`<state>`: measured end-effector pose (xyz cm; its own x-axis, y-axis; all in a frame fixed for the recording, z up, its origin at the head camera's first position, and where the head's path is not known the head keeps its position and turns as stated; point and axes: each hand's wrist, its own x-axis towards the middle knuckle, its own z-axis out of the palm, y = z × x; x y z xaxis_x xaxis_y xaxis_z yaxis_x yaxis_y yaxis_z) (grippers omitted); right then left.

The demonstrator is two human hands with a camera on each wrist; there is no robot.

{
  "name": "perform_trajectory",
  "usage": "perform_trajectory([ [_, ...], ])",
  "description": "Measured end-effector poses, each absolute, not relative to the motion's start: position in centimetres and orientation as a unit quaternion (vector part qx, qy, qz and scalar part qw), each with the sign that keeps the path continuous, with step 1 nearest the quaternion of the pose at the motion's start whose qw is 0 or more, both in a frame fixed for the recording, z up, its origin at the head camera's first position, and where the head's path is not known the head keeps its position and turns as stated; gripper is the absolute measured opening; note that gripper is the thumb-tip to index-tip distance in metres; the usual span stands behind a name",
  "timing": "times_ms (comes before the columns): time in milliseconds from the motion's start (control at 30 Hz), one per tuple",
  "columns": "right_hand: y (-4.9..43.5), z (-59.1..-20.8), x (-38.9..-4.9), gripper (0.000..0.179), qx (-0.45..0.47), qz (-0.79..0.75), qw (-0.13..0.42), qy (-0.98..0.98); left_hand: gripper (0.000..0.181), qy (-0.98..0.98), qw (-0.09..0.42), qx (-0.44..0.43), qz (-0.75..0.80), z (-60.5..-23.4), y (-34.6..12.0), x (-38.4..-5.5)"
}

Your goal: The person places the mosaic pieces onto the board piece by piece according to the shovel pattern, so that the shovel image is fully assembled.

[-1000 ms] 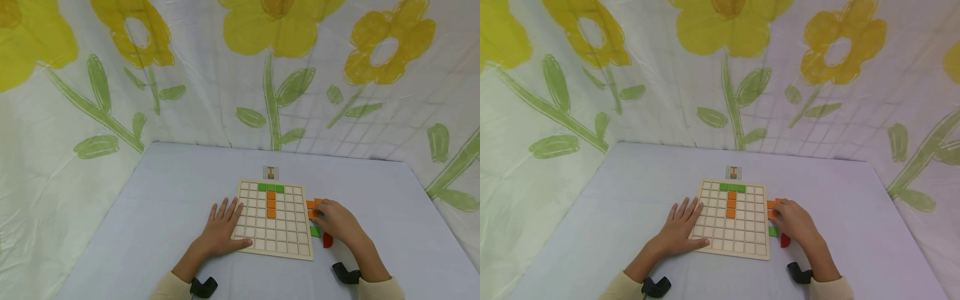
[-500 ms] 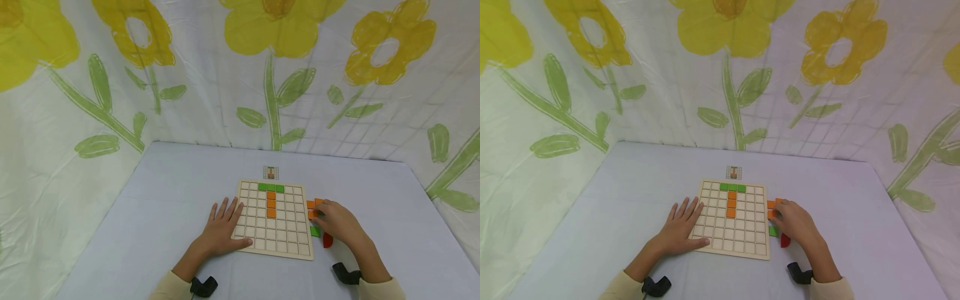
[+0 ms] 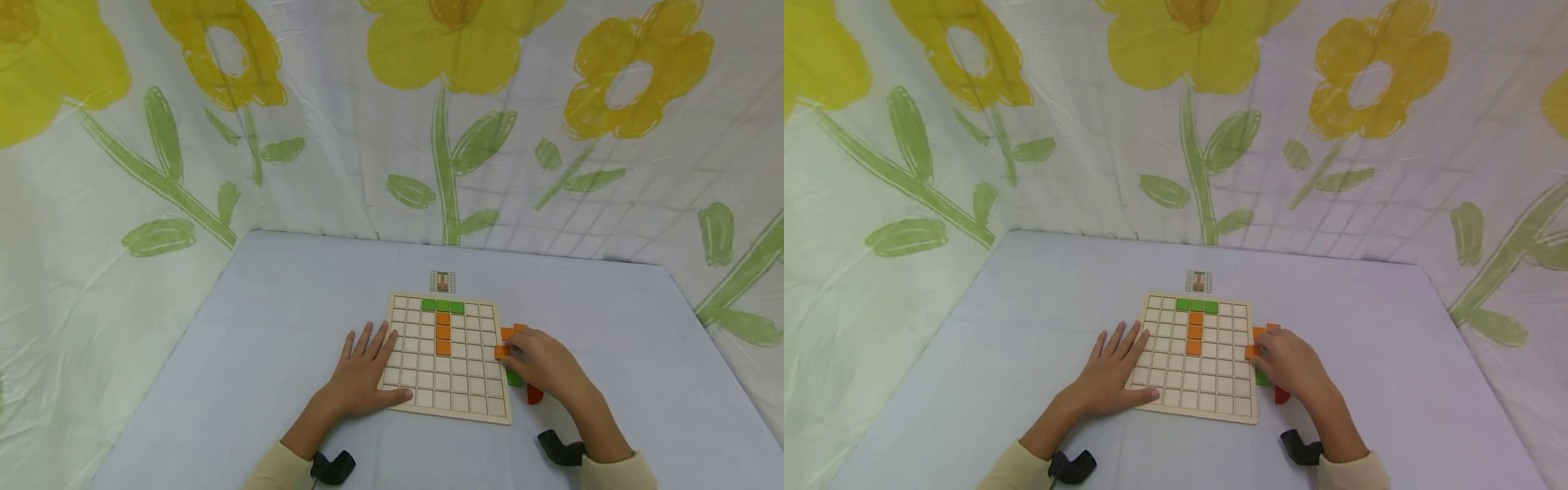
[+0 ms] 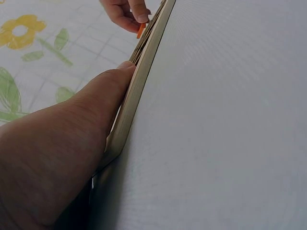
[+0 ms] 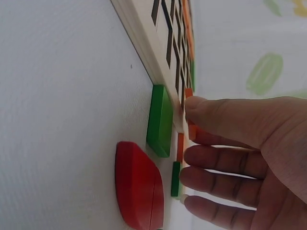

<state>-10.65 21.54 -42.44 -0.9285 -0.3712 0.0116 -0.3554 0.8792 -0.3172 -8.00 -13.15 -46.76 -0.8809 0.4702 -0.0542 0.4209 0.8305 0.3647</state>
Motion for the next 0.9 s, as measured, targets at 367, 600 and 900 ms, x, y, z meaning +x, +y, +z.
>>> perform_trajectory([
  [367,20.4,-42.5,-10.6,0.026,-0.205,-0.154,0.032,0.966,0.107,0.955,0.072,0.23,0.171,-46.7,-13.1,-8.0],
  [600,19.9,-42.5,-10.7,0.023,-0.23,-0.157,0.022,0.96,0.108,0.956,0.068,0.231,0.169,-47.0,-13.1,-8.0],
  [900,19.2,-42.7,-11.0,0.02,-0.249,-0.154,0.001,0.956,0.107,0.953,0.066,0.236,0.18,-47.1,-13.2,-8.1],
])
